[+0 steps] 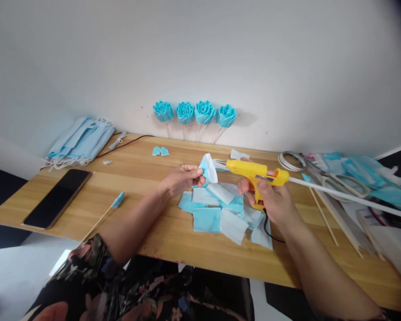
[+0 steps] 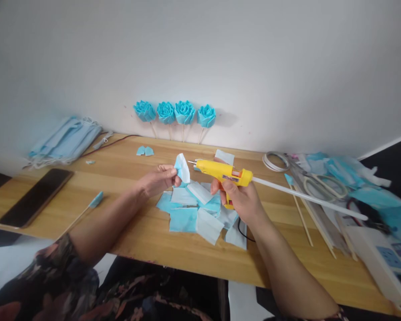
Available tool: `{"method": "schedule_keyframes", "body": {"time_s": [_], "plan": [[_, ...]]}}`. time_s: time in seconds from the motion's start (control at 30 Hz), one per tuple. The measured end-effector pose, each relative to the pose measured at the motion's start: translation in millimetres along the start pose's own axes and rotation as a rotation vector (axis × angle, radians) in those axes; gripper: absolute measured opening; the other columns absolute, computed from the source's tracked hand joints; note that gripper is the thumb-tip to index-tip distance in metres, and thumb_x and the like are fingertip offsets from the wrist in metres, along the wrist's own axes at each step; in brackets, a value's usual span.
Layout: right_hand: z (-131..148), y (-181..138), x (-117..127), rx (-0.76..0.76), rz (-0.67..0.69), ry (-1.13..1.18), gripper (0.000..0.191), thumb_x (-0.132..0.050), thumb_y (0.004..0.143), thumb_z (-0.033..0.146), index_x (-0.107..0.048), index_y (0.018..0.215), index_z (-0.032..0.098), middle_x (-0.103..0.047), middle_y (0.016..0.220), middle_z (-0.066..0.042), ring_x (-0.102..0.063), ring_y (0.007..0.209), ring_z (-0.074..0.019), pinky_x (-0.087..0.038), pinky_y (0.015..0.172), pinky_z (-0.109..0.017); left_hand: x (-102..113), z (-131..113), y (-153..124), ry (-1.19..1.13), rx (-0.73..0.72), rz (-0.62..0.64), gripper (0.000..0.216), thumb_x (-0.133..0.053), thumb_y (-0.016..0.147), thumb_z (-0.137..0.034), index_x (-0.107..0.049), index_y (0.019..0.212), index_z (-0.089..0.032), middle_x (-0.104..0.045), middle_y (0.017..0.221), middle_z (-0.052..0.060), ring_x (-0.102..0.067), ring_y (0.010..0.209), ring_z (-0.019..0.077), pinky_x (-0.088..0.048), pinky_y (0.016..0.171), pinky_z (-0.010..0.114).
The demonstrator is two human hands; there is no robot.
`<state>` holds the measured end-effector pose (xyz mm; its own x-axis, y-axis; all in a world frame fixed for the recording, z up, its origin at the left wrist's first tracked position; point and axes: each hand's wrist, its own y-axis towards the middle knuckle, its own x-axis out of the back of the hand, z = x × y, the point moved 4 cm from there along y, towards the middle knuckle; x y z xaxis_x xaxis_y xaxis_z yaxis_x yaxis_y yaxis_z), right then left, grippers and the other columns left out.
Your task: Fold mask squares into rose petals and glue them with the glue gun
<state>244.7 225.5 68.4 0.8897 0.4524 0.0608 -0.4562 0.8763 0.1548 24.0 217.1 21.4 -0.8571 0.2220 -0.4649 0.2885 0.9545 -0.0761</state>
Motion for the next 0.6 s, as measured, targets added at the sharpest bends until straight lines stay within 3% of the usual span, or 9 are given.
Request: {"method": "schedule_keyframes", "body": {"time_s": [0.37, 0.6], "plan": [[-8.0, -3.2, -3.1, -0.009, 0.021, -0.072, 0.045, -0.058, 0.087, 0.062, -0.068, 0.111, 0.026, -0.063, 0.075, -0.004, -0.052, 0.056, -0.0173, -0.04, 0.044, -0.032, -3.6, 0.2, -1.6, 0.039, 0.025, 0.007, 0.041, -0.087, 0.064, -0.05, -0.071, 0.061, -0.013, -0.067, 0.062, 0.003, -0.055, 0.058, 0.0098, -0.041, 0.062, 0.026], [-8.3, -2.2, -3.9, -0.047, 0.034, -0.088, 0.04, -0.06, 0.086, 0.061, -0.068, 0.105, 0.028, -0.062, 0.071, -0.002, -0.048, 0.053, -0.0166, -0.039, 0.046, -0.033, -2.9, 2.4, -0.4, 0.072, 0.035, 0.015, 0.041, -0.086, 0.064, -0.052, -0.071, 0.061, -0.015, -0.067, 0.062, 0.003, -0.055, 0.06, 0.0099, -0.041, 0.063, 0.026]]}}
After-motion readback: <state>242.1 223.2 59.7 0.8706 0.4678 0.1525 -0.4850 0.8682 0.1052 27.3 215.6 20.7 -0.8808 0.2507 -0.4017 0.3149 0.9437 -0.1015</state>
